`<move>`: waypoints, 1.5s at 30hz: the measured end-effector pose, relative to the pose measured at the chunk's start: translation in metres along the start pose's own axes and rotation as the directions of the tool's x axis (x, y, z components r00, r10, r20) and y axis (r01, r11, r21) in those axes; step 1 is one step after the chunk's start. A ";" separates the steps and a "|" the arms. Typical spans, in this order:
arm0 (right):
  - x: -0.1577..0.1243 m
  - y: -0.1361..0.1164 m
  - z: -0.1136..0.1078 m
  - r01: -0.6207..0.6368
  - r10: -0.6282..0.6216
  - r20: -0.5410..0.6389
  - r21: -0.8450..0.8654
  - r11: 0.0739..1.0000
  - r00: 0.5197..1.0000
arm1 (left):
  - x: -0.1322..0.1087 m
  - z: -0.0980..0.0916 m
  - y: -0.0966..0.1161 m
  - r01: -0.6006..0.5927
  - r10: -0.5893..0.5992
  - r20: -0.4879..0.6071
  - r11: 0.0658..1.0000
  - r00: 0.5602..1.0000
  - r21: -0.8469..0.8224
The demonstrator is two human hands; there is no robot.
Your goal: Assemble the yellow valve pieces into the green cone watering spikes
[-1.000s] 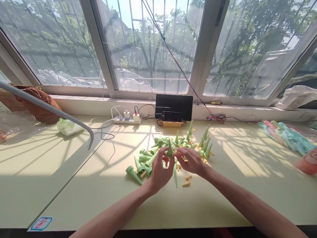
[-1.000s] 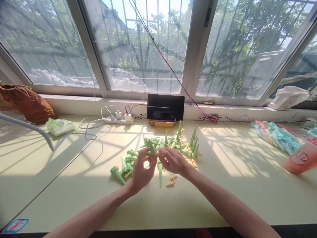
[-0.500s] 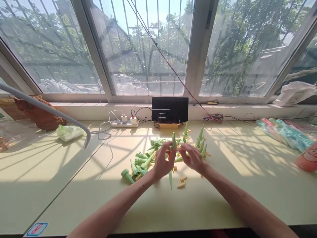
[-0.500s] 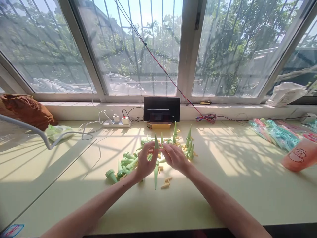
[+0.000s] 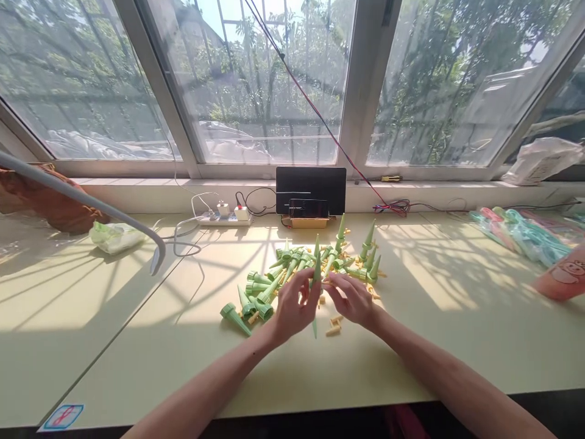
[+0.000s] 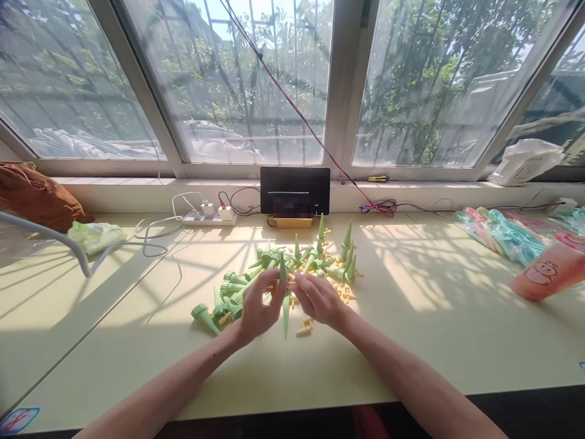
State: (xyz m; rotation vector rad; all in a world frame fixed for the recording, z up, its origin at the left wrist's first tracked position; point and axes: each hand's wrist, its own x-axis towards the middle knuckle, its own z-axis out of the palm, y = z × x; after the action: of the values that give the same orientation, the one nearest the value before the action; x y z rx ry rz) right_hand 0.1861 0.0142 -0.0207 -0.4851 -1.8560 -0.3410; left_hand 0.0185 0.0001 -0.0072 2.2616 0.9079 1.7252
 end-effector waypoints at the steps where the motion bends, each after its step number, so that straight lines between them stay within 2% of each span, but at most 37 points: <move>1: 0.000 0.000 0.000 0.001 -0.001 0.010 0.017 1.000 1.000 | -0.001 0.000 0.000 0.002 -0.002 -0.003 1.000 1.000 0.007; 10: 0.008 0.001 -0.003 -0.022 0.016 0.083 0.065 0.998 0.996 | -0.005 -0.002 -0.008 -0.093 0.099 -0.023 0.975 0.995 0.201; 15: 0.006 0.001 0.000 -0.062 0.058 0.067 0.054 0.997 0.996 | -0.003 -0.005 -0.005 -0.194 0.188 0.045 0.951 0.981 0.239; 20: 0.006 0.000 -0.001 -0.090 0.084 0.102 0.062 0.994 0.991 | -0.002 -0.007 0.000 -0.205 0.190 0.084 0.950 0.978 0.236; 32: 0.008 -0.002 -0.004 -0.094 0.084 0.207 0.041 0.995 0.975 | -0.002 -0.006 -0.002 -0.220 0.207 0.082 0.954 0.975 0.204; 45: 0.006 -0.002 -0.004 -0.168 0.154 0.201 0.055 0.984 0.967 | 0.003 -0.003 0.003 -0.189 0.164 0.128 0.957 0.978 0.222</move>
State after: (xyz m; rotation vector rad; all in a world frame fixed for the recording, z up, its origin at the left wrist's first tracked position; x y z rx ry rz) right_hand 0.1865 0.0123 -0.0137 -0.6351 -1.9958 -0.1193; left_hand 0.0176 -0.0011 -0.0028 2.6336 0.9562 1.6177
